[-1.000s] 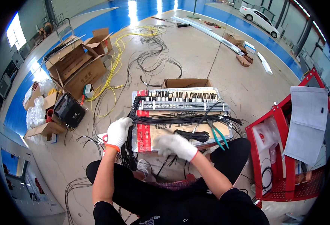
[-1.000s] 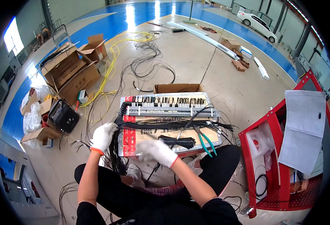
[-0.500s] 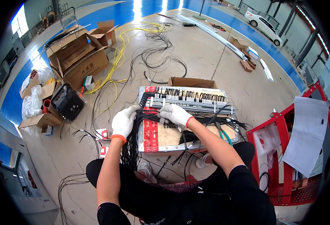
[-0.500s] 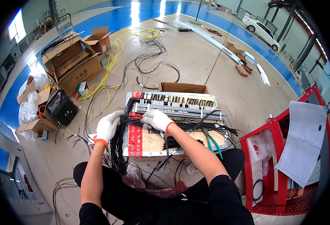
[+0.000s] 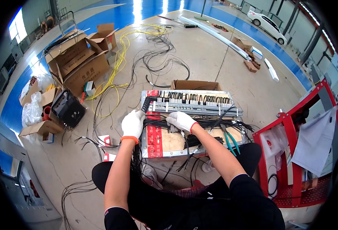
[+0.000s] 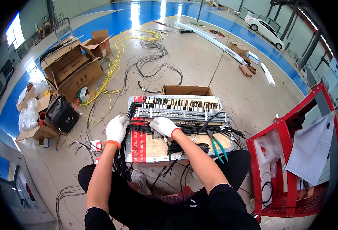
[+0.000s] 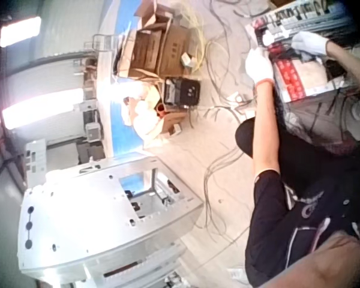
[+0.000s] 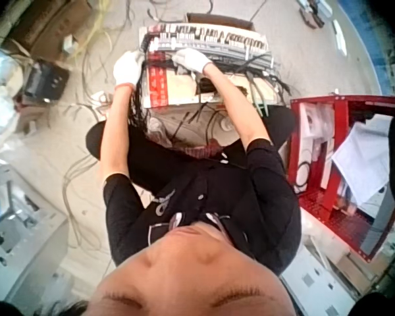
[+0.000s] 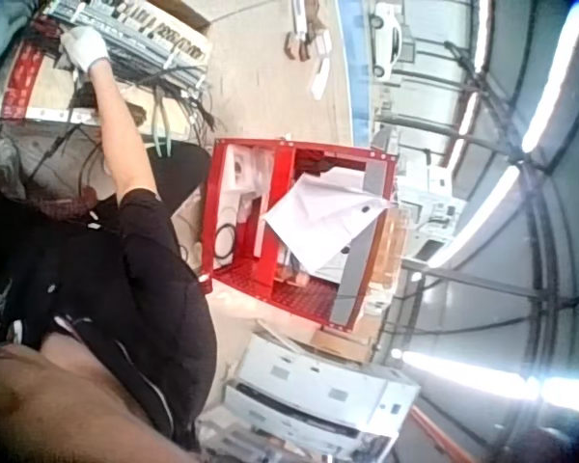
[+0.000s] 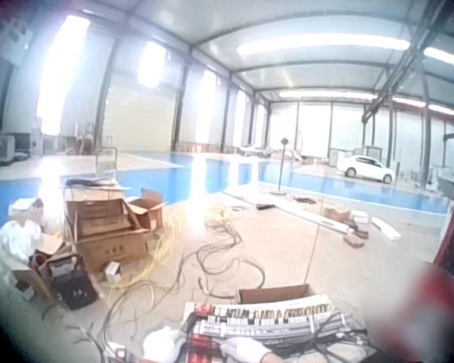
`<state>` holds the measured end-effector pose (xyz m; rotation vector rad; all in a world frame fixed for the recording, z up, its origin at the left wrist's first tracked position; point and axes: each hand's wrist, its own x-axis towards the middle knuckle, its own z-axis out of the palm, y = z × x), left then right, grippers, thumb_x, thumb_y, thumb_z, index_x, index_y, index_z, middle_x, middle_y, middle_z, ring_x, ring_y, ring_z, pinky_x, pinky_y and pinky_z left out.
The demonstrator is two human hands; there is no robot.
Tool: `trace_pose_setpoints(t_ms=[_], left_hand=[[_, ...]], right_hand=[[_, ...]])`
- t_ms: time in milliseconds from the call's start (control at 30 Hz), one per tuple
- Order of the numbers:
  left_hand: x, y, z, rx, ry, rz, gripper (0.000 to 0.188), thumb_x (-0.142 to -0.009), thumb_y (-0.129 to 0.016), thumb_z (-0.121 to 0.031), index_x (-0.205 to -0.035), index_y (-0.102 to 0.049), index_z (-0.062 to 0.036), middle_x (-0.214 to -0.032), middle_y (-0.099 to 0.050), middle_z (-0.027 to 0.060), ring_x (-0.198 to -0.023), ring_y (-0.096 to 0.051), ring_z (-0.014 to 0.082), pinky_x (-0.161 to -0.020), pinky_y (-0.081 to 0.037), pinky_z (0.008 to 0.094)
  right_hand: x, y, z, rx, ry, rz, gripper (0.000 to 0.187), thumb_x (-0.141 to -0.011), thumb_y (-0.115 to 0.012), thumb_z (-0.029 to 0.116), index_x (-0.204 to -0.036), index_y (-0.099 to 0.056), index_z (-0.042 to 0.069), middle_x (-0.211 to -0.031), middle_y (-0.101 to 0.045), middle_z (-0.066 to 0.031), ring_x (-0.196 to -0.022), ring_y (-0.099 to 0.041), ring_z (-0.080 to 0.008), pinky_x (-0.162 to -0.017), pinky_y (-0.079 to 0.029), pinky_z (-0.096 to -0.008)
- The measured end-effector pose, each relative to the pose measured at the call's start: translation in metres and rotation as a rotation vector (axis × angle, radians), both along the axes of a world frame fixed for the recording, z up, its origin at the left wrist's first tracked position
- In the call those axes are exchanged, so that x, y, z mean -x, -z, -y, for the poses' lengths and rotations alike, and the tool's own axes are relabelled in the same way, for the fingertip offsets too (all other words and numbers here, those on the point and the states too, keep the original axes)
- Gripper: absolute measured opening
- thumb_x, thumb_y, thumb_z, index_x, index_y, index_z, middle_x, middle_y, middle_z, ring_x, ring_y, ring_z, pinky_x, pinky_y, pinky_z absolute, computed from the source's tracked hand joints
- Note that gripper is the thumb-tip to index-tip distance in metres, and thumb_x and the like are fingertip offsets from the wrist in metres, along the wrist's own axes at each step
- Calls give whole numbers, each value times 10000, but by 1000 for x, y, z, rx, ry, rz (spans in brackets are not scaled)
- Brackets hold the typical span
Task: The person sits on the floor and organizes a bundle of black wires. They pick up individual wires, straighten them, and place them into a neat pile on a cardboard box. The person uses a pair of pliers to cut a wire tie and continues bundling the wires.
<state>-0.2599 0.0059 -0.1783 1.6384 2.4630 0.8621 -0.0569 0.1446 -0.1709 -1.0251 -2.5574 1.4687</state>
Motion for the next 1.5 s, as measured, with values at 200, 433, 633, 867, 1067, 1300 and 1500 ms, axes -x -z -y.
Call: trace_pose_setpoints(t_ms=[200, 433, 633, 867, 1067, 1300, 1500], left_hand=[[-1, 3, -3, 12, -1, -46, 187, -902, -622, -239, -959, -731, -99, -947, -682, 144, -898, -656, 356, -795, -509, 453], [-6, -2, -2, 19, 0, -91, 194, -909, -608, -252, -970, -732, -116, -961, -679, 149, -892, -655, 362, -796, -511, 461], [-3, 3, -2, -3, -2, -110, 192, -909, -606, -251, -964, -727, -113, -956, -678, 151, -891, -655, 362, -793, -510, 462], [-5, 2, -2, 33, -3, -141, 181, -917, -602, -260, -963, -719, -130, -947, -680, 144, -878, -660, 359, -775, -517, 461], [-7, -5, -6, 4, -1, -233, 150, -916, -598, -247, -916, -696, -133, -927, -682, 128, -848, -662, 355, -732, -519, 457], [-5, -69, 46, 19, -13, -298, 200, -845, -573, -133, -994, -706, -155, -823, -645, 140, -801, -656, 334, -692, -532, 461], [-29, -78, 88, -205, 202, -150, 492, -876, -526, -84, -1332, -570, -264, -857, -573, 124, -742, -615, 342, -641, -507, 457]], right_hand=[[-4, 7, 5, -106, 26, -53, 408, -952, -477, 354, -855, -680, 13, -718, -693, -141, -677, -670, -296, -679, -524, -408], [-6, 14, 5, -192, 36, -55, 424, -954, -475, 400, -855, -693, 50, -822, -700, -171, -822, -670, -365, -768, -506, -454], [-8, 24, 6, -268, 40, -181, 376, -979, -500, 321, -815, -645, 15, -638, -652, -93, -605, -648, -218, -615, -503, -359], [-10, 15, 10, -209, 53, -81, 408, -959, -485, 397, -845, -684, 60, -767, -702, -133, -793, -678, -326, -748, -511, -427], [-10, 8, 7, -227, 47, -122, 407, -973, -485, 388, -845, -676, 52, -735, -694, -119, -764, -678, -305, -734, -512, -415], [-6, -74, 70, -275, 36, -253, 405, -979, -543, 321, -1201, -667, 6, -1142, -693, -203, -1071, -653, -331, -930, -489, -395], [-41, -92, 107, 94, 79, -364, 198, -948, -511, 129, -829, -618, 12, -612, -580, -50, -572, -594, -147, -515, -439, -332]])
